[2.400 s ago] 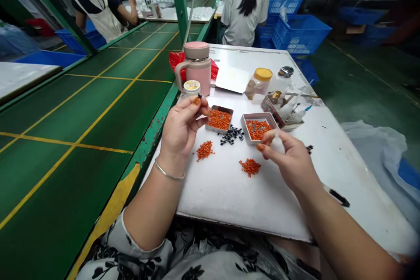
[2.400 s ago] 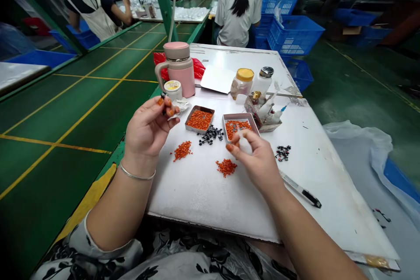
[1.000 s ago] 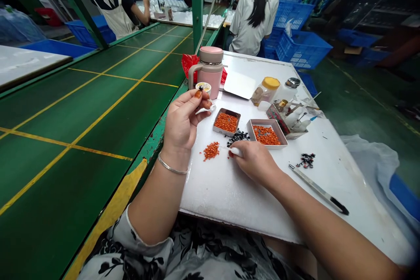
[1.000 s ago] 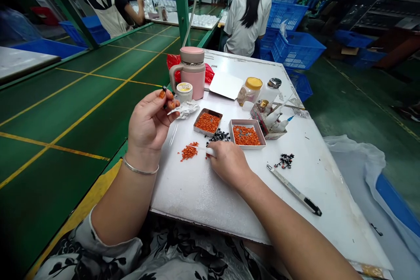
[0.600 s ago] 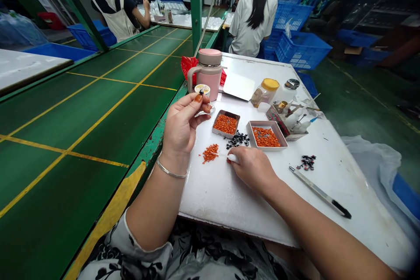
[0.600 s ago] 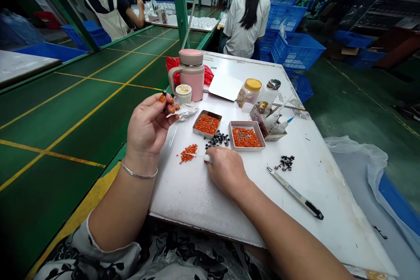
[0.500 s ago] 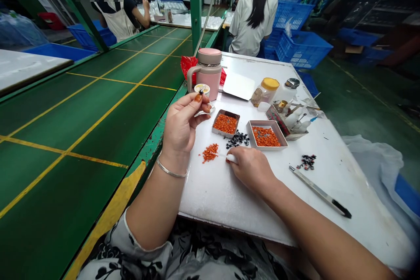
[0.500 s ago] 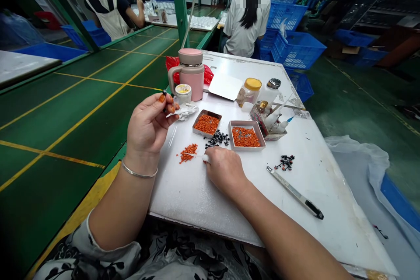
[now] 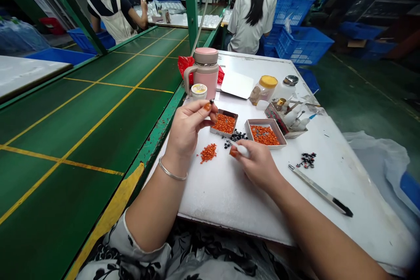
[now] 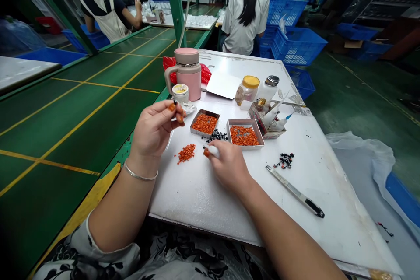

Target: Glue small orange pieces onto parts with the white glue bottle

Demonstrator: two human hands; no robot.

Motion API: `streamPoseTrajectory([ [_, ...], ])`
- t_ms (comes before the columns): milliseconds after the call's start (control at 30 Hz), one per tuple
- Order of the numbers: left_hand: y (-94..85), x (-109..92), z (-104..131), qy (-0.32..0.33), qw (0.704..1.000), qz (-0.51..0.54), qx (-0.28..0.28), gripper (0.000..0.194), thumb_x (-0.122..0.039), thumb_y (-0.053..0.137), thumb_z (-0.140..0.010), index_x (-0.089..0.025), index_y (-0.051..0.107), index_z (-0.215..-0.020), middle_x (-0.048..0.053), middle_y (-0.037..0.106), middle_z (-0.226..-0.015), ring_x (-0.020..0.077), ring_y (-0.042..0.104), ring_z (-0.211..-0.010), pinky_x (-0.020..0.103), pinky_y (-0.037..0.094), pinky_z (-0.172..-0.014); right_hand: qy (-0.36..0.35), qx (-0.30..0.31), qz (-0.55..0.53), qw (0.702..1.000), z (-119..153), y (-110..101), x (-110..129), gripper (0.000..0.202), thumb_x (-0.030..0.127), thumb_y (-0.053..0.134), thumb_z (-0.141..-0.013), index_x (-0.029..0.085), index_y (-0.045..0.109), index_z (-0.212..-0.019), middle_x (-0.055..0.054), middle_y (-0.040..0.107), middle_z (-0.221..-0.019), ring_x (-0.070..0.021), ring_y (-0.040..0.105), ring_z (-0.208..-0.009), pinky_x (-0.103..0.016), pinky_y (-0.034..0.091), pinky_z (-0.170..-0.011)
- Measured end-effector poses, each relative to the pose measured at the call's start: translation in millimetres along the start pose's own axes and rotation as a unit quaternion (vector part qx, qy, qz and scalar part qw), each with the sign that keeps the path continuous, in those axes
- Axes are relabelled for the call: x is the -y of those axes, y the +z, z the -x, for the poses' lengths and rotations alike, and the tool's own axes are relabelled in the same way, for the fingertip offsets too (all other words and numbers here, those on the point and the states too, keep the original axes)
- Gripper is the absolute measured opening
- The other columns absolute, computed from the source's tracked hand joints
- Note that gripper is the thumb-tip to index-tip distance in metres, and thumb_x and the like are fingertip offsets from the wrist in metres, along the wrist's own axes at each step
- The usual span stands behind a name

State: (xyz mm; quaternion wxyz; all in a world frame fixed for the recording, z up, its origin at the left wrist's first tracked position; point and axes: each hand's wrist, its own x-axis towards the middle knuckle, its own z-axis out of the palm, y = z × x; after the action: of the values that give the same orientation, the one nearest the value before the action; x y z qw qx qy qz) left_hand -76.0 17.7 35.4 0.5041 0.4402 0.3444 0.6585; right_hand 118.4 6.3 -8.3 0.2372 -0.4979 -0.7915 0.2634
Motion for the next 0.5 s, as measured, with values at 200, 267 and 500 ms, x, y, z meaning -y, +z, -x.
streamPoseTrajectory([
  [200,25.0,22.1,14.3,-0.028,0.985,-0.117,0.124,0.015,-0.026,0.066,-0.085,-0.015,0.073,-0.079,0.001,0.067,-0.067,0.0103,0.061,-0.065,0.022,0.049,-0.064,0.091,-0.09,-0.383,0.915,0.7,-35.0,-9.7,0.021,0.035,0.075,-0.069,0.018,0.064,-0.073,0.003,0.053,-0.064,-0.0103,0.043,-0.056,-0.026,0.034,-0.052],
  [267,31.7,28.1,19.4,-0.029,0.973,-0.164,0.16,0.016,-0.025,0.063,-0.087,-0.015,0.073,-0.08,0.002,0.068,-0.067,0.011,0.061,-0.066,0.022,0.048,-0.065,0.104,-0.099,-0.442,0.885,2.5,-41.6,-11.7,0.021,0.032,0.077,-0.066,0.017,0.065,-0.073,0.002,0.055,-0.065,-0.0101,0.044,-0.057,-0.026,0.035,-0.052],
  [500,41.8,29.9,24.4,0.039,0.919,-0.333,0.206,0.02,-0.019,0.059,-0.089,-0.015,0.071,-0.074,0.002,0.07,-0.068,0.0136,0.062,-0.069,0.027,0.045,-0.07,0.104,-0.075,-0.473,0.872,7.4,-46.0,-13.4,0.018,0.029,0.079,-0.066,0.017,0.067,-0.071,0.003,0.054,-0.064,-0.0086,0.044,-0.056,-0.024,0.034,-0.051],
])
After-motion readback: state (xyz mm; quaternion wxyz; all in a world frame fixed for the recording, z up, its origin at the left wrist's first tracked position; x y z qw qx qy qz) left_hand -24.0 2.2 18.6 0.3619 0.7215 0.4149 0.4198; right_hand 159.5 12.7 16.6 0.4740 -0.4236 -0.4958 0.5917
